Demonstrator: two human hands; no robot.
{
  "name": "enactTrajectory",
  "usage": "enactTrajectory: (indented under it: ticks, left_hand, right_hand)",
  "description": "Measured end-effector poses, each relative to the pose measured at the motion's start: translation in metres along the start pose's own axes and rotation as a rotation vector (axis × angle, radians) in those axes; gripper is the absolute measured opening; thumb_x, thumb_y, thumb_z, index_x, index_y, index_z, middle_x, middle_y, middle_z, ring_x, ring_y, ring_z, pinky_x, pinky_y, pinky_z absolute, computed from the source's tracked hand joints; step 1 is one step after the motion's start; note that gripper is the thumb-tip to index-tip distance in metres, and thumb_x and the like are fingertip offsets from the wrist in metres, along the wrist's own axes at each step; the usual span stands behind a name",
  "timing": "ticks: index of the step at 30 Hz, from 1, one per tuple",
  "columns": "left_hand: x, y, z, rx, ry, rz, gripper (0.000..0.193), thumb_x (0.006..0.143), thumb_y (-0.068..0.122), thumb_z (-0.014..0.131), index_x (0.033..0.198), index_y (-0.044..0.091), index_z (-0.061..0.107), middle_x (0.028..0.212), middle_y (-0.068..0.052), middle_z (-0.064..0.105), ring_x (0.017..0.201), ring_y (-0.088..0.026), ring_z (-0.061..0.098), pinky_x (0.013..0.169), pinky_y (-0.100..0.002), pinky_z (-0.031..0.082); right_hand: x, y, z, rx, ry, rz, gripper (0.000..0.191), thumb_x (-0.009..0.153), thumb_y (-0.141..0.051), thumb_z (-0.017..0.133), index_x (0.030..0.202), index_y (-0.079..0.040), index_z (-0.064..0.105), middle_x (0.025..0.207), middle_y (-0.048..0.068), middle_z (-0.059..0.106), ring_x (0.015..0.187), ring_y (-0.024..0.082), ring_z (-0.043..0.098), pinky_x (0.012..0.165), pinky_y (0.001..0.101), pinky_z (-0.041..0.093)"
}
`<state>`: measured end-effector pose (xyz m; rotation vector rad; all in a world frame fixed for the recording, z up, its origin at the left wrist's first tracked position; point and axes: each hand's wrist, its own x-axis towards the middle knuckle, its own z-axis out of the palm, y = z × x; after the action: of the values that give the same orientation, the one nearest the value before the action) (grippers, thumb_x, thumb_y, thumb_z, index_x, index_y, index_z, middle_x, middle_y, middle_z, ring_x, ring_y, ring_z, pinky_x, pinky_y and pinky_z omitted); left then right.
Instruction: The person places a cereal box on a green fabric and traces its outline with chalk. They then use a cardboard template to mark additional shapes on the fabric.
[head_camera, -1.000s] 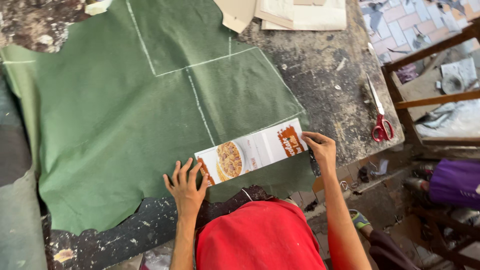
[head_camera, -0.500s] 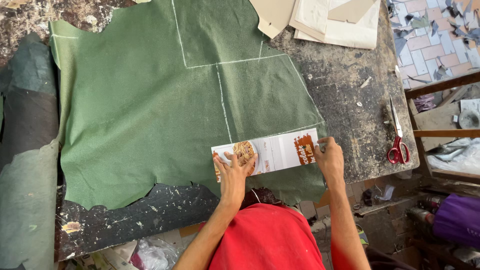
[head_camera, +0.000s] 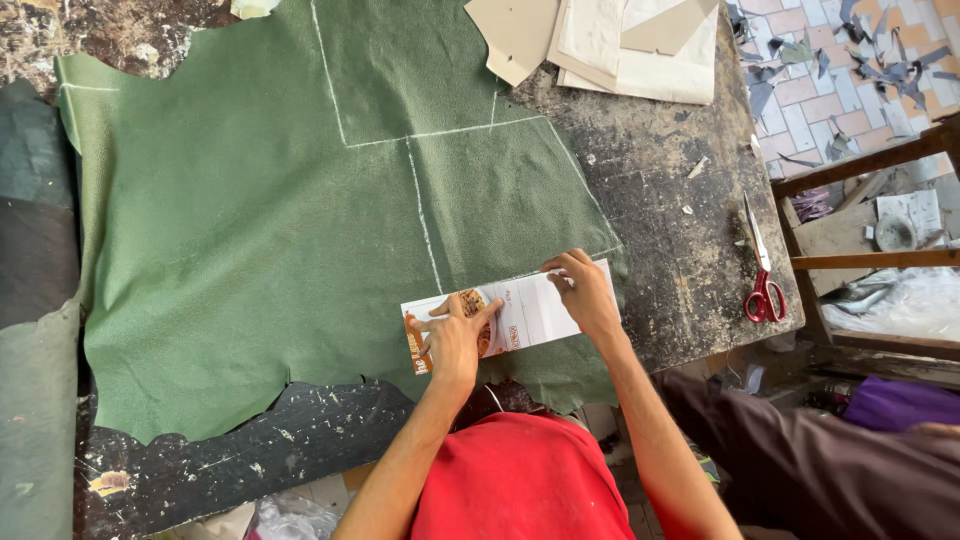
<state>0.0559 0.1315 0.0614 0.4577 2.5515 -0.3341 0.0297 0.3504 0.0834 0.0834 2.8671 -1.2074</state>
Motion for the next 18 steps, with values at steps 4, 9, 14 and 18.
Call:
enactTrajectory:
  ticks: [4, 9, 14, 18]
  left_hand:
    - [0.001, -0.002, -0.002, 0.034, 0.016, 0.002, 0.101, 0.099, 0.000, 0.058, 0.157, 0.061, 0.002, 0.128, -0.030, 0.048, 0.098, -0.052, 0.069, 0.058, -0.036, 0.066]
    - [0.002, -0.001, 0.002, 0.054, 0.025, 0.003, 0.098, 0.100, 0.002, 0.055, 0.155, 0.061, -0.001, 0.127, -0.030, 0.048, 0.101, -0.055, 0.068, 0.050, -0.033, 0.066]
    - [0.004, 0.000, 0.005, 0.042, 0.025, -0.007, 0.101, 0.100, 0.001, 0.055, 0.157, 0.057, -0.007, 0.124, -0.031, 0.050, 0.100, -0.054, 0.067, 0.050, -0.033, 0.065]
    - [0.004, -0.002, 0.005, 0.026, 0.000, 0.011, 0.101, 0.100, 0.000, 0.054, 0.159, 0.056, -0.006, 0.127, -0.034, 0.048, 0.096, -0.054, 0.068, 0.049, -0.033, 0.065]
  right_hand:
    - [0.007, -0.015, 0.004, -0.073, -0.073, -0.025, 0.015, 0.090, -0.010, 0.073, 0.104, -0.008, 0.076, 0.106, 0.006, 0.072, 0.099, 0.024, 0.070, 0.078, 0.0364, 0.057]
    - [0.012, -0.013, 0.015, -0.070, -0.129, -0.156, 0.017, 0.093, -0.014, 0.070, 0.108, -0.008, 0.076, 0.107, 0.008, 0.073, 0.096, 0.023, 0.071, 0.083, 0.0376, 0.057]
    - [0.021, 0.003, 0.032, -0.192, -0.174, -0.421, 0.018, 0.094, -0.012, 0.068, 0.107, -0.002, 0.076, 0.107, 0.010, 0.075, 0.101, 0.027, 0.069, 0.091, 0.0398, 0.055]
    - [0.024, 0.011, 0.041, -0.267, -0.261, -0.420, 0.020, 0.093, -0.009, 0.067, 0.109, -0.001, 0.075, 0.111, 0.010, 0.074, 0.106, 0.025, 0.067, 0.097, 0.0381, 0.053]
